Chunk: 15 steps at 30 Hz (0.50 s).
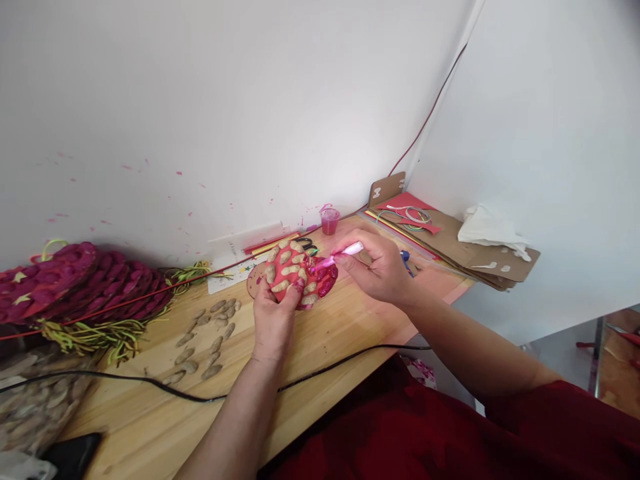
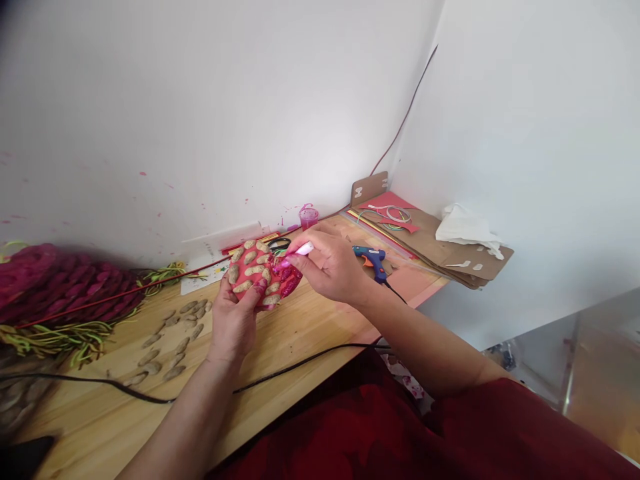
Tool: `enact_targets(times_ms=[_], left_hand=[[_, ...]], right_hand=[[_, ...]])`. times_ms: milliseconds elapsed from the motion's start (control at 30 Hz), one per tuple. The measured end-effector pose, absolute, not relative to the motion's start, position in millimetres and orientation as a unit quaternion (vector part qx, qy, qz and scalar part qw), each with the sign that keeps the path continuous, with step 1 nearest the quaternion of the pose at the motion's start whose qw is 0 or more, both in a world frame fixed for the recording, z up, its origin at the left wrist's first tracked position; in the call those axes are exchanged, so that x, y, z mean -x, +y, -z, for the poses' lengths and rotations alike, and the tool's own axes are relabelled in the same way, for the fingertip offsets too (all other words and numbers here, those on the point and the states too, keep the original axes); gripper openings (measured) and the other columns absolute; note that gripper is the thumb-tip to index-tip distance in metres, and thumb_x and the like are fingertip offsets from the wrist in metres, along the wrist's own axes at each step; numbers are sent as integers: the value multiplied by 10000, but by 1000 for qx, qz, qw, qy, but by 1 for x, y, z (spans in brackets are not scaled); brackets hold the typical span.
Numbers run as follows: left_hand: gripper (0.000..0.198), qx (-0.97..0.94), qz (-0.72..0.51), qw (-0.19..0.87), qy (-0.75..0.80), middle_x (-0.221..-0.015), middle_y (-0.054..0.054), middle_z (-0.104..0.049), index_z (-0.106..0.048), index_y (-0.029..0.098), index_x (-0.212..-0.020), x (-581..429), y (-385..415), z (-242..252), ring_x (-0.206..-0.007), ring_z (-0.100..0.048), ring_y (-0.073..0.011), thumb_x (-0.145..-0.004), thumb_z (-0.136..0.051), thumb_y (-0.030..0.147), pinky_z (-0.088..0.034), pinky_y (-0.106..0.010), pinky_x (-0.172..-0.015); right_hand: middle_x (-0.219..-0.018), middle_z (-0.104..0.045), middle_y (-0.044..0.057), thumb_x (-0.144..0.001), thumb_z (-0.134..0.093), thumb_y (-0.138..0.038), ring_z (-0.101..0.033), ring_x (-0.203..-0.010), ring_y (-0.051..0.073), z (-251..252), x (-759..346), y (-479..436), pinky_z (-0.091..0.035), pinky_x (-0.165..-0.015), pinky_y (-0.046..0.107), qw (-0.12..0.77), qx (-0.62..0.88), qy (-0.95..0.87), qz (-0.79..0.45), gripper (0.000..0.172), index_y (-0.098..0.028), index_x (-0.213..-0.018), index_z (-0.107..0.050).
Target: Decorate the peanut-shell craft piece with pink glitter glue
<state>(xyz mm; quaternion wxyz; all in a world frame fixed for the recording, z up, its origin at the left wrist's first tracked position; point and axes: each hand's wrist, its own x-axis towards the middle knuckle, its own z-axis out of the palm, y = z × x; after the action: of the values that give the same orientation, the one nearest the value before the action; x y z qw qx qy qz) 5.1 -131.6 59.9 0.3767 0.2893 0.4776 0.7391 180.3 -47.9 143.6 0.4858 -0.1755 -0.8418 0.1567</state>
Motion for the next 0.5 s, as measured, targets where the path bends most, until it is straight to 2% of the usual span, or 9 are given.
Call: enact_targets(times_ms=[267, 500], left_hand=[[469, -329, -738, 341, 480, -1108, -70, -774, -671, 216, -1182, -2, -130, -50, -917, -758, -206, -771, -860, 337, -632, -321, -805], [504, -355, -727, 302, 504, -1090, -94, -764, -658, 194, -1230, -4, -133, -54, -907, -745, -224, -776, -836, 321, -629, -324, -753]], right_hand=[[-842, -737, 28, -927, -656, -252, -639, -855, 218, -145, -179, -51, -488, -831, 397, 489, 172, -847, -113, 29, -237, -912, -677], [-846, -747, 22, -942, -646, -261, -652, -856, 221, -145, -178, -52, -491, -836, 408, 500, 179, -843, -88, 40, -251, -913, -671]])
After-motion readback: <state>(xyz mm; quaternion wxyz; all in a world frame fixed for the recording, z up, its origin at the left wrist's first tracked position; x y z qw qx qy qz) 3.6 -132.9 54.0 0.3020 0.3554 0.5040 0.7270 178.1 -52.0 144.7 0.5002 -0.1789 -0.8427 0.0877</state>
